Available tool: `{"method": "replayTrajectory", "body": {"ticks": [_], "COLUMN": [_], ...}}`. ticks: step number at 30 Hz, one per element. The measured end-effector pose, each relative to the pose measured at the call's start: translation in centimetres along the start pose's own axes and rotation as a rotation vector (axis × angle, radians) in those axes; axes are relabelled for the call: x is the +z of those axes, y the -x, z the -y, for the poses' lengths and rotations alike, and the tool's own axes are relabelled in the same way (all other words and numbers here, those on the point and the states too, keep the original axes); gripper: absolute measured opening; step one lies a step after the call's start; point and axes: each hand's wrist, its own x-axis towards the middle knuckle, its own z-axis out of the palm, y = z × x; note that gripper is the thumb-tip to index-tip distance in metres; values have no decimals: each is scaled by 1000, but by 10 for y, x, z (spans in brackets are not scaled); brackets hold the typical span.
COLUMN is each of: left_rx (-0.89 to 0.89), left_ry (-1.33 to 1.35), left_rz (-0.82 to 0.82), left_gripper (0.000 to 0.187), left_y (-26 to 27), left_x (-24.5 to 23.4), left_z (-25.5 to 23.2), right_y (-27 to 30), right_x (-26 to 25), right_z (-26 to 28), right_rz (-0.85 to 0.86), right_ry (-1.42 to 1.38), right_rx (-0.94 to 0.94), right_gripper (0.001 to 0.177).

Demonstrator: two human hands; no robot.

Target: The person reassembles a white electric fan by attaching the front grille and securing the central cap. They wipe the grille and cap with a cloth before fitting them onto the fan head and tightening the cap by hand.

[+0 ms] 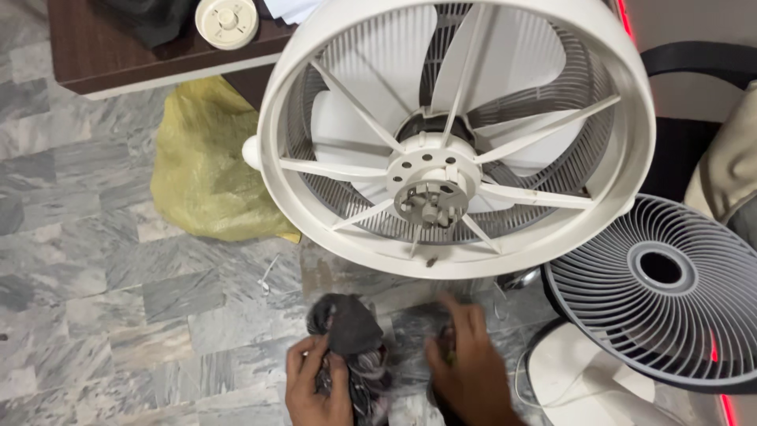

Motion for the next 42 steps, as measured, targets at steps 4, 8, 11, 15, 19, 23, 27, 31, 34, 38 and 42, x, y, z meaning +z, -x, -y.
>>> {"method": "replayTrajectory", "body": {"ticks": [4, 8, 11, 15, 19, 23, 27, 31, 34, 38, 42], "left_rx": [182, 243, 298, 195, 516, 644, 433, -122, 69, 312, 705], "left_ry": [95, 118, 99, 1, -263, -690, -905, -1018, -1088, -870, -614], "left_rz": [11, -55, -119, 35, 325, 567, 170, -11, -109, -77, 304], "left_gripper": [32, 31, 32, 42, 51, 68, 71, 75, 59, 47, 53], "left_y": [5, 4, -2, 3, 16, 16, -33, -86, -85, -43, -4], "left_x": [4, -2, -9, -1, 64, 153, 97, -51, -97, -54, 49], "left_z": [7, 9, 4, -23, -87, -139, -97, -40, -59, -108, -121], "right_y": [-65, -67, -35, -20, -46, -85, -96, -89, -88, -72, -51], "right_x": [-22, -16, -2, 0, -25, -44, -64, -77, -72, -66, -29], "right_z": [20, 2, -20, -60, -106, -129, -124, -116, -108, -110, -105], "right_rz": [357, 404, 514, 15, -297, -287, -195, -154, -152, -149, -39], "right_ry": [204, 108, -552, -527, -789, -916, -830, -759, -759, -771, -821], "right_rx": [256, 68, 75, 475, 376, 119, 269, 237, 227, 329, 490], "right_gripper": [88, 56, 41, 51, 85, 80, 83, 84, 81, 79, 72]}}
